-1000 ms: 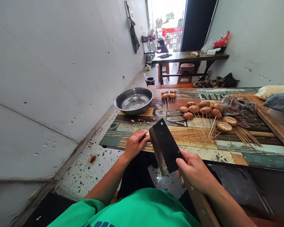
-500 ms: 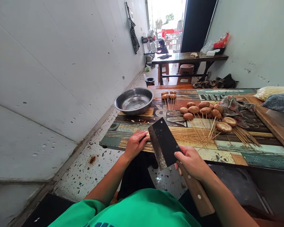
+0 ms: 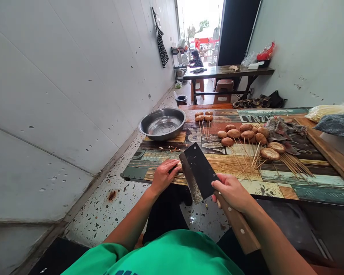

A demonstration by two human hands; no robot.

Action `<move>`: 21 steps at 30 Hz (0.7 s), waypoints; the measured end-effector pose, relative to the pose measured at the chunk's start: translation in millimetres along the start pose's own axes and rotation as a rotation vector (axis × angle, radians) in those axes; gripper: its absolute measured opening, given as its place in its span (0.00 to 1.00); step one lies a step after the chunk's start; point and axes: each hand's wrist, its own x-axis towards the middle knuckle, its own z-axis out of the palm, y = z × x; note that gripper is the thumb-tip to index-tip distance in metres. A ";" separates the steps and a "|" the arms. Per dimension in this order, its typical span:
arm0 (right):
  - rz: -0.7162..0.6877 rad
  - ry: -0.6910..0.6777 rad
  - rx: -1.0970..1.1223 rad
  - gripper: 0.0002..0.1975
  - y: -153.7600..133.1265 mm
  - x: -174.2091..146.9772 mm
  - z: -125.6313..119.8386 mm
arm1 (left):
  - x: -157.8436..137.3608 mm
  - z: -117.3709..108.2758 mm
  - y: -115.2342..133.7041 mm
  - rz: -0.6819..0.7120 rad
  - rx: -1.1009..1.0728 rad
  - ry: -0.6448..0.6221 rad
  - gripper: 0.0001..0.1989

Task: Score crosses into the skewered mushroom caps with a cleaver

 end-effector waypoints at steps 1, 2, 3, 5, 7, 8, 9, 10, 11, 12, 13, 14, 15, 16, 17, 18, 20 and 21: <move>-0.005 0.004 -0.026 0.09 -1.4 -2.2 -1.5 | -0.4 -1.1 -0.2 -0.008 -0.002 -0.005 0.13; -0.021 0.017 -0.067 0.09 -2.1 -5.7 -2.5 | -1.1 -2.4 -0.5 -0.014 -0.006 -0.013 0.14; -0.054 0.052 -0.139 0.09 -2.1 -10.2 -2.6 | -1.8 -3.5 -1.1 -0.017 -0.011 -0.025 0.14; -0.179 0.177 -0.393 0.10 -0.4 -21.1 1.4 | -3.4 -5.4 -2.6 -0.012 -0.014 -0.045 0.15; -0.357 0.331 -0.729 0.11 3.4 -32.1 11.4 | -5.0 -6.2 -4.1 -0.001 -0.003 -0.051 0.15; -0.445 0.398 -0.892 0.11 5.8 -36.8 18.3 | -5.7 -6.1 -4.8 0.006 0.007 -0.048 0.14; -0.524 0.447 -1.037 0.11 8.4 -40.9 25.8 | -6.3 -5.8 -5.4 0.015 0.017 -0.039 0.14; -0.591 0.479 -1.159 0.12 10.9 -44.3 33.6 | -6.9 -5.3 -5.9 0.026 0.027 -0.029 0.14; -0.646 0.505 -1.259 0.14 13.2 -47.0 41.0 | -7.5 -4.7 -6.5 0.039 0.033 -0.020 0.13; -0.688 0.527 -1.342 0.15 14.9 -49.1 47.8 | -8.1 -4.1 -7.0 0.053 0.035 -0.014 0.12; -0.716 0.541 -1.409 0.17 16.0 -50.7 53.6 | -8.6 -3.5 -7.5 0.068 0.036 -0.011 0.11; -0.733 0.553 -1.461 0.19 16.4 -52.0 58.4 | -9.2 -2.9 -8.0 0.078 0.038 -0.008 0.10; -0.743 0.564 -1.500 0.20 16.1 -52.9 62.0 | -9.9 -2.3 -8.6 0.083 0.040 -0.007 0.09; -0.743 0.570 -1.533 0.20 15.2 -53.7 64.8 | -10.5 -1.8 -9.1 0.081 0.040 -0.003 0.08; -0.744 0.571 -1.559 0.21 13.9 -54.2 66.9 | -11.1 -1.3 -9.6 0.074 0.040 0.001 0.08; -0.742 0.568 -1.577 0.22 12.3 -54.6 68.5 | -11.8 -0.9 -10.0 0.061 0.037 0.002 0.07; -0.740 0.558 -1.595 0.22 9.3 -54.8 71.0 | -12.9 -0.4 -10.6 0.027 0.017 -0.013 0.08; -0.736 0.554 -1.602 0.22 8.0 -54.7 72.1 | -13.3 -0.5 -10.7 0.011 0.004 -0.024 0.09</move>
